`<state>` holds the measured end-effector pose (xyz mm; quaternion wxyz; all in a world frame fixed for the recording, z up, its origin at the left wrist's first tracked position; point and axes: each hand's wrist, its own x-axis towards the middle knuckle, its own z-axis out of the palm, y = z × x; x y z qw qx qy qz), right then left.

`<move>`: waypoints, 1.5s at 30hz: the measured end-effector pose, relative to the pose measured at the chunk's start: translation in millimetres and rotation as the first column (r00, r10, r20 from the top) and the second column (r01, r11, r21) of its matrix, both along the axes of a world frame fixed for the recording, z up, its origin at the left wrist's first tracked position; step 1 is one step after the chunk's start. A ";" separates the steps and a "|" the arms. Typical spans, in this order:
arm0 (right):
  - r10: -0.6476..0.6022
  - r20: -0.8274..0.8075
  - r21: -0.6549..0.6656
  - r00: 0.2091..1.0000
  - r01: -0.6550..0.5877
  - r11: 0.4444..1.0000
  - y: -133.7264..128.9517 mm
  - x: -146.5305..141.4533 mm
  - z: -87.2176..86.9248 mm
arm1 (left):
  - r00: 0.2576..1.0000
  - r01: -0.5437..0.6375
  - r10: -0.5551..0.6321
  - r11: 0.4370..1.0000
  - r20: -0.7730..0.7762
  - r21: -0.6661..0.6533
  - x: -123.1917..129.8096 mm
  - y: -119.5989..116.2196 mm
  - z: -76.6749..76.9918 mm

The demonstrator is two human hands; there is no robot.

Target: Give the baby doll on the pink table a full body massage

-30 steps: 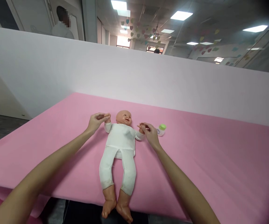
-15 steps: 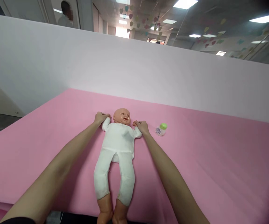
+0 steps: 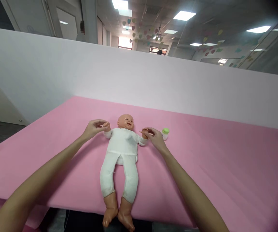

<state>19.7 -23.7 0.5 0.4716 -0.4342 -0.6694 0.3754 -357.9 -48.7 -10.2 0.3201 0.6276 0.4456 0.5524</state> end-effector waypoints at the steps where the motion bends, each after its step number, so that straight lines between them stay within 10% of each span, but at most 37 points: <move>1: 0.019 0.027 0.017 0.999 -0.020 1.000 -13.2 2.0 -0.1 | 0.997 0.035 -0.034 0.999 -0.064 0.014 -3.0 -11.8 -1.0; 9: 0.165 0.460 0.213 0.873 -0.288 0.934 -88.1 21.4 -31.8 | 0.866 0.293 -0.203 0.946 -0.457 0.136 -0.7 -76.9 -21.7; 17: 0.150 0.529 0.328 0.835 -0.364 0.872 -92.1 16.4 -45.3 | 0.821 0.366 -0.244 0.919 -0.516 0.148 -2.1 -81.2 -34.6; 22: 0.062 0.301 0.291 0.951 -0.154 0.944 -50.2 0.2 -17.8 | 0.991 -0.041 0.048 0.997 -0.128 0.059 12.9 -45.5 -10.2; 29: -0.160 -0.048 -0.028 0.986 0.159 0.987 49.1 -23.2 -17.9 | 0.921 -0.208 0.244 0.967 0.303 -0.147 42.3 62.4 -9.3; 38: -0.238 0.046 -0.354 0.970 0.239 0.904 97.6 -22.1 -59.1 | 0.944 -0.307 0.324 0.800 -0.061 -0.515 26.1 115.6 -60.0; 45: -0.185 -0.014 -0.334 0.983 0.170 0.927 83.5 -13.2 -36.9 | 0.960 -0.194 0.250 0.918 0.123 -0.347 25.6 94.7 -27.7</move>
